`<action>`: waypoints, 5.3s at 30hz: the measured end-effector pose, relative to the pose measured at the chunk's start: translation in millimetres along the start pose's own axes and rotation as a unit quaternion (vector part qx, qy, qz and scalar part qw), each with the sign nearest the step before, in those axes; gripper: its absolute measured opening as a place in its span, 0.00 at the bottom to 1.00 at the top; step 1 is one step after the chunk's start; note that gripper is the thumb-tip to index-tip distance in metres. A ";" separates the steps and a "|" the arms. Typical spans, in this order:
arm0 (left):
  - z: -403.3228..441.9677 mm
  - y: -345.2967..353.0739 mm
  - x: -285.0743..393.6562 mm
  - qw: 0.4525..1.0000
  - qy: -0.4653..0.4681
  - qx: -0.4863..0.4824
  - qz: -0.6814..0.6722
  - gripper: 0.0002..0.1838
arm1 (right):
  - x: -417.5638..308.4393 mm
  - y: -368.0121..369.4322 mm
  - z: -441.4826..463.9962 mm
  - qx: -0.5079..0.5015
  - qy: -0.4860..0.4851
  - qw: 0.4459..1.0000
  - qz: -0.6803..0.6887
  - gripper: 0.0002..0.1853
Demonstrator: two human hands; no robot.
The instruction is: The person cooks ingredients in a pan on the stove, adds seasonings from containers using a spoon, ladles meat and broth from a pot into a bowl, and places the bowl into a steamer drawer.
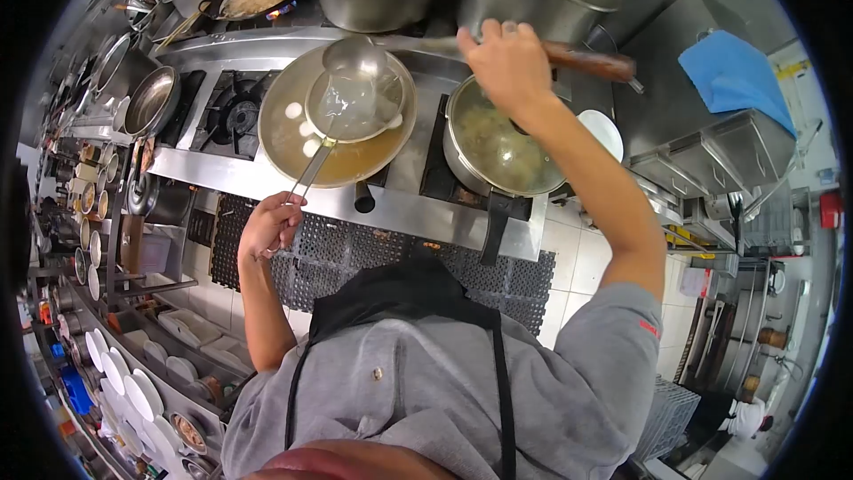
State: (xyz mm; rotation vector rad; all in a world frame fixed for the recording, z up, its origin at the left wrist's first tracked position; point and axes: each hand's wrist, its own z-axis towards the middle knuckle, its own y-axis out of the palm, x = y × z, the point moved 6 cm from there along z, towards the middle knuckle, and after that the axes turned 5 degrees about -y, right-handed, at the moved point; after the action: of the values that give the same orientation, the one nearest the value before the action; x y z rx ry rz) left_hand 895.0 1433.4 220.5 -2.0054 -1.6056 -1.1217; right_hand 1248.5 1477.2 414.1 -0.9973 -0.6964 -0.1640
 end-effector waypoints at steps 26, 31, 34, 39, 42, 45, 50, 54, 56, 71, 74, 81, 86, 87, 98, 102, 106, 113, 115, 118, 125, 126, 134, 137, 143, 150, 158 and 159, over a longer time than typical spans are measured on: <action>-4.4 38.9 -11.2 0.996 0.012 0.061 -0.068 0.07 | 315.3 186.2 -2.3 -0.321 0.311 0.874 0.192 0.12; 0.4 31.0 -8.7 0.997 0.011 0.054 -0.059 0.08 | 351.0 154.6 -38.7 -0.301 0.426 0.788 0.326 0.10; 2.7 29.4 -3.6 0.997 0.004 0.036 -0.062 0.08 | 364.8 104.5 -37.1 -0.295 0.461 0.787 0.284 0.11; 9.4 26.7 4.8 0.998 0.018 0.020 -0.054 0.10 | 353.6 -9.9 -8.3 -0.289 0.430 0.822 0.236 0.06; 12.4 22.5 4.1 0.999 0.015 0.001 -0.049 0.11 | 353.9 -32.7 -4.2 -0.295 0.411 0.818 0.273 0.07; 12.5 18.0 4.7 0.999 0.021 -0.017 -0.035 0.11 | 314.2 -67.6 7.1 -0.295 0.390 0.823 0.290 0.09; -4.2 15.2 12.3 1.000 0.007 0.000 -0.005 0.13 | 232.1 -58.6 12.4 -0.297 0.356 0.818 0.341 0.10; -2.2 3.4 6.5 1.000 0.010 -0.018 -0.001 0.11 | 168.0 29.7 -0.9 -0.328 0.257 0.777 0.472 0.20; -5.4 2.8 7.2 1.000 0.005 -0.013 -0.014 0.10 | 114.5 49.3 -1.3 -0.354 0.222 0.769 0.484 0.20; 1.0 3.9 -7.0 1.000 0.009 0.000 -0.023 0.09 | 143.9 -49.0 -26.7 0.123 0.069 0.968 -0.209 0.23; -6.3 15.0 -1.3 0.999 0.009 0.032 -0.026 0.09 | 210.3 -41.1 -24.6 0.065 0.126 0.961 -0.239 0.19; -7.8 32.7 -0.9 0.998 0.031 0.053 -0.032 0.09 | 279.8 121.2 0.8 -0.193 0.145 0.934 -0.262 0.10; -10.9 35.4 -7.8 0.996 0.009 0.063 -0.063 0.10 | 273.6 181.2 11.9 -0.218 0.132 0.957 -0.138 0.10; -11.6 33.8 -10.3 0.995 0.007 0.079 -0.064 0.10 | 285.0 195.4 10.3 -0.203 0.140 0.965 -0.089 0.10; -14.4 21.6 -12.5 0.994 0.011 0.089 -0.067 0.09 | 366.7 203.5 -37.4 -0.372 0.395 0.769 0.338 0.10; -11.1 22.4 -5.0 0.995 0.005 0.079 -0.061 0.09 | 388.5 154.7 -36.7 -0.334 0.427 0.782 0.307 0.13; -3.3 25.6 2.0 0.998 0.015 0.042 -0.054 0.09 | 364.8 48.0 -6.1 -0.287 0.385 0.826 0.295 0.09; 0.9 24.8 10.1 0.998 0.019 0.017 -0.053 0.09 | 336.7 -41.2 18.2 -0.291 0.400 0.822 0.283 0.08; -0.5 23.0 12.1 0.999 0.014 0.018 -0.043 0.11 | 314.8 -59.1 22.7 -0.274 0.365 0.840 0.293 0.10; -3.2 20.6 15.9 0.999 0.029 0.015 -0.018 0.13 | 288.8 -46.8 20.6 -0.253 0.368 0.835 0.322 0.16; -4.9 12.8 18.9 0.999 0.032 0.007 -0.021 0.11 | 158.9 29.0 17.3 -0.337 0.244 0.780 0.468 0.17; -6.1 12.3 19.4 0.999 0.031 0.005 -0.028 0.10 | 139.2 41.6 15.8 -0.338 0.230 0.771 0.488 0.17; -2.7 6.8 4.4 0.999 0.025 0.010 -0.025 0.09 | 8.3 39.5 23.1 -0.154 0.034 0.969 0.191 0.16; -3.5 10.3 0.5 0.999 0.030 0.022 -0.029 0.10 | 10.4 13.8 16.6 -0.069 -0.006 0.998 -0.004 0.21; -3.1 14.5 0.7 0.997 0.040 0.021 -0.056 0.10 | 138.0 -39.2 -13.8 0.108 0.054 0.969 -0.214 0.19; -8.5 17.9 -4.5 0.996 0.045 0.053 -0.061 0.09 | 261.4 1.9 -36.5 -0.039 0.171 0.956 -0.236 0.16; -14.6 29.3 -14.8 0.993 0.046 0.078 -0.072 0.08 | 299.6 158.2 -6.1 -0.120 0.080 0.972 -0.183 0.09; -16.4 29.9 -17.8 0.992 0.044 0.082 -0.082 0.08 | 300.1 173.1 -5.3 -0.085 0.044 0.982 -0.161 0.09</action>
State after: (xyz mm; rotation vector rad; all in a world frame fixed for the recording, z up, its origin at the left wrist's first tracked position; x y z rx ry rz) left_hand 915.9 1401.2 223.8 -1.7232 -1.7813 -1.0805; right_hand 1558.1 1622.1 470.5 -1.0293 -0.7677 -0.5550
